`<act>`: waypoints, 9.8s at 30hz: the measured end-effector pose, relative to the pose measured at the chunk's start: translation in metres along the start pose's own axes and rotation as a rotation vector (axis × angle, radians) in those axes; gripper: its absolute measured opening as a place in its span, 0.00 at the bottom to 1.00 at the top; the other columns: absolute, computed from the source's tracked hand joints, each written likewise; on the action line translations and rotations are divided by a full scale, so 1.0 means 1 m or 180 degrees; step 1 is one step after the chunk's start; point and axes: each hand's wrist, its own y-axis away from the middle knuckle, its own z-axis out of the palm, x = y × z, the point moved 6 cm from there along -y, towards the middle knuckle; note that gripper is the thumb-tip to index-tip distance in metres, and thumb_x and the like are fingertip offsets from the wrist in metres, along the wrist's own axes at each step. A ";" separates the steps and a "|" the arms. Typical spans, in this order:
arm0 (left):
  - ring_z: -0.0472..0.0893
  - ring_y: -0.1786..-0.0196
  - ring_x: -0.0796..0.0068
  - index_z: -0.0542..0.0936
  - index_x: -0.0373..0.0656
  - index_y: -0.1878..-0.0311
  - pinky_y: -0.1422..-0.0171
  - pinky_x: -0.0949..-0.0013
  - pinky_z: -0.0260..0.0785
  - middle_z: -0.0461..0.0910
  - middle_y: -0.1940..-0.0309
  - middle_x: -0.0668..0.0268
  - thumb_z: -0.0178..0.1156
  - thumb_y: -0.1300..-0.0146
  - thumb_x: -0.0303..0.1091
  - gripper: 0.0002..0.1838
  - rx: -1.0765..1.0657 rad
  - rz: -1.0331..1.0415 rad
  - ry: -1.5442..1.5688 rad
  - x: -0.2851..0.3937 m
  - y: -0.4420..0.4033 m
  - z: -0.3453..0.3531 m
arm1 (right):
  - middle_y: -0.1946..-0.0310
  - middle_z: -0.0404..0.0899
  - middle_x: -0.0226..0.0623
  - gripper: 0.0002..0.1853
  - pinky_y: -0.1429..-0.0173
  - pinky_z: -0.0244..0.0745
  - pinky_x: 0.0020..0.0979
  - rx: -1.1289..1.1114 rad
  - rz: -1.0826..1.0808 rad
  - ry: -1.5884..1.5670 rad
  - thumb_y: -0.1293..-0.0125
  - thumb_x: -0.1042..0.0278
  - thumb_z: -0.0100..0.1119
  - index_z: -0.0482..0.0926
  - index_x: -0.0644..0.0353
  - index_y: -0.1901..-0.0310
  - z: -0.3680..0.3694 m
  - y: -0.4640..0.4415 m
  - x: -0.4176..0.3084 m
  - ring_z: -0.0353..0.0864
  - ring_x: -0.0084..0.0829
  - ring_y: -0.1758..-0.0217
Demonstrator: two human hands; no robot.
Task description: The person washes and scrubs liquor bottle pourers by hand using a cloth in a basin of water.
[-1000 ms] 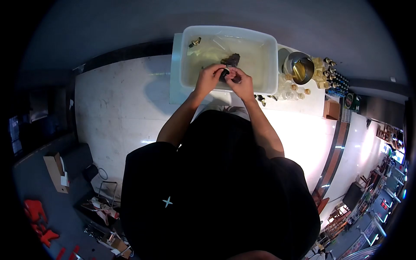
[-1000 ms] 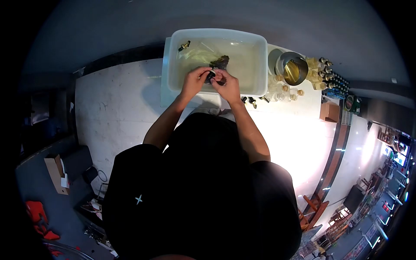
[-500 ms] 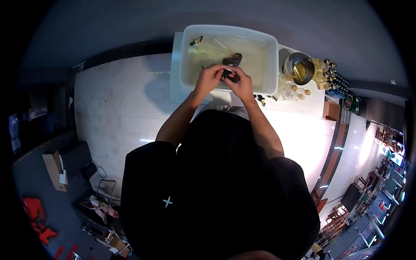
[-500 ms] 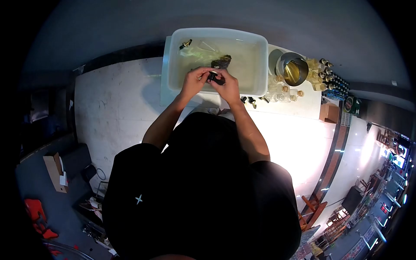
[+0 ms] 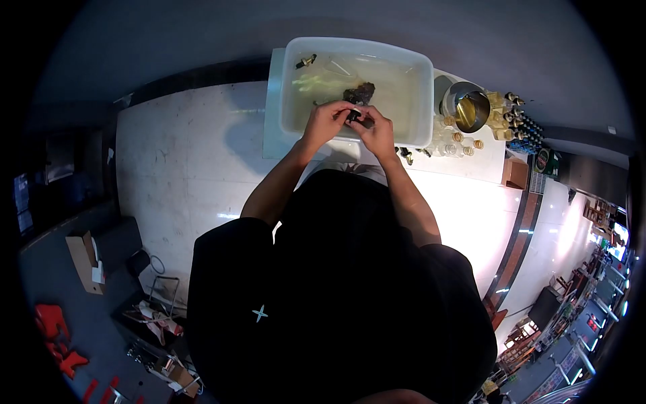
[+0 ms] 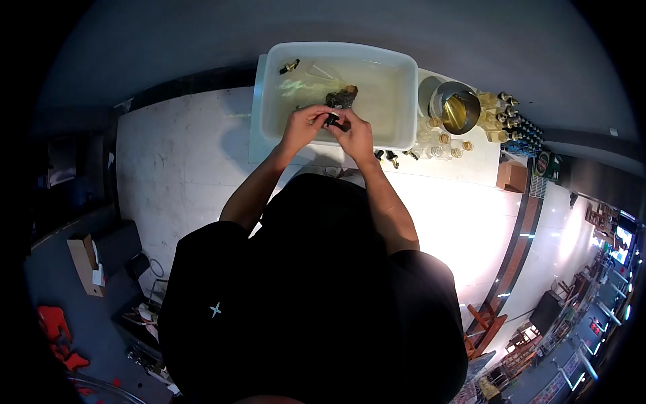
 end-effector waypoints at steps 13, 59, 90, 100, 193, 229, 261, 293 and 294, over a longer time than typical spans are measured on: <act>0.85 0.51 0.76 0.80 0.33 0.49 0.47 0.73 0.77 0.86 0.57 0.61 0.58 0.33 0.17 0.11 -0.0004 -0.0032 0.0141 0.003 -0.003 0.001 | 0.65 0.83 0.41 0.23 0.51 0.79 0.34 0.0170 -0.0156 -0.0050 0.48 0.68 0.77 0.83 0.58 0.49 -0.002 0.000 -0.008 0.85 0.38 0.60; 0.89 0.58 0.64 0.81 0.40 0.52 0.58 0.63 0.81 0.87 0.60 0.58 0.67 0.41 0.26 0.13 0.0233 0.0370 -0.0758 0.034 0.005 -0.004 | 0.56 0.82 0.44 0.23 0.46 0.80 0.36 0.0209 -0.0352 0.0006 0.46 0.74 0.69 0.73 0.61 0.49 0.004 0.004 -0.004 0.86 0.41 0.53; 0.87 0.62 0.57 0.83 0.38 0.53 0.59 0.63 0.81 0.85 0.61 0.53 0.64 0.38 0.25 0.10 0.0383 0.0582 -0.0680 0.036 0.008 -0.002 | 0.61 0.87 0.44 0.13 0.53 0.82 0.31 0.0367 -0.0365 0.0047 0.35 0.76 0.62 0.82 0.62 0.48 -0.002 0.006 -0.008 0.88 0.33 0.62; 0.89 0.58 0.65 0.83 0.37 0.51 0.56 0.66 0.81 0.87 0.59 0.54 0.65 0.37 0.25 0.12 0.0144 0.0353 -0.0852 0.036 0.008 -0.002 | 0.63 0.87 0.43 0.12 0.54 0.82 0.31 0.0327 -0.0260 0.0065 0.35 0.75 0.63 0.82 0.62 0.49 -0.001 0.006 0.001 0.89 0.31 0.61; 0.89 0.59 0.64 0.83 0.37 0.51 0.60 0.66 0.80 0.87 0.61 0.54 0.64 0.36 0.27 0.11 0.0123 0.0549 -0.0911 0.042 0.010 -0.006 | 0.61 0.86 0.44 0.11 0.57 0.80 0.33 0.0378 -0.0560 0.0071 0.33 0.71 0.64 0.85 0.61 0.50 0.000 0.009 -0.018 0.86 0.38 0.63; 0.86 0.50 0.68 0.76 0.38 0.48 0.44 0.66 0.79 0.85 0.55 0.58 0.72 0.43 0.27 0.21 -0.0674 -0.0064 -0.0140 0.026 0.003 0.008 | 0.74 0.85 0.49 0.13 0.64 0.79 0.34 0.0320 0.0113 0.0345 0.33 0.61 0.66 0.87 0.58 0.53 0.000 0.000 0.010 0.87 0.39 0.72; 0.82 0.60 0.80 0.77 0.35 0.52 0.53 0.75 0.73 0.83 0.65 0.65 0.66 0.37 0.24 0.12 -0.0032 -0.0653 0.0400 0.056 0.058 0.021 | 0.65 0.83 0.33 0.12 0.61 0.79 0.26 0.0038 0.0536 -0.1157 0.24 0.67 0.56 0.76 0.64 0.46 -0.021 -0.002 0.026 0.83 0.22 0.67; 0.87 0.59 0.65 0.77 0.36 0.49 0.56 0.62 0.82 0.85 0.60 0.56 0.60 0.31 0.37 0.15 0.1033 -0.2938 0.1723 -0.126 0.122 0.148 | 0.73 0.82 0.31 0.08 0.67 0.74 0.21 0.0599 0.1211 -0.1661 0.27 0.69 0.57 0.81 0.65 0.60 -0.133 0.113 0.092 0.77 0.18 0.74; 0.86 0.60 0.66 0.77 0.37 0.49 0.56 0.62 0.82 0.85 0.61 0.57 0.60 0.31 0.37 0.15 0.1045 -0.2933 0.1712 -0.128 0.121 0.146 | 0.73 0.81 0.30 0.09 0.67 0.73 0.21 0.0583 0.1212 -0.1680 0.27 0.68 0.58 0.81 0.65 0.61 -0.131 0.112 0.094 0.76 0.18 0.74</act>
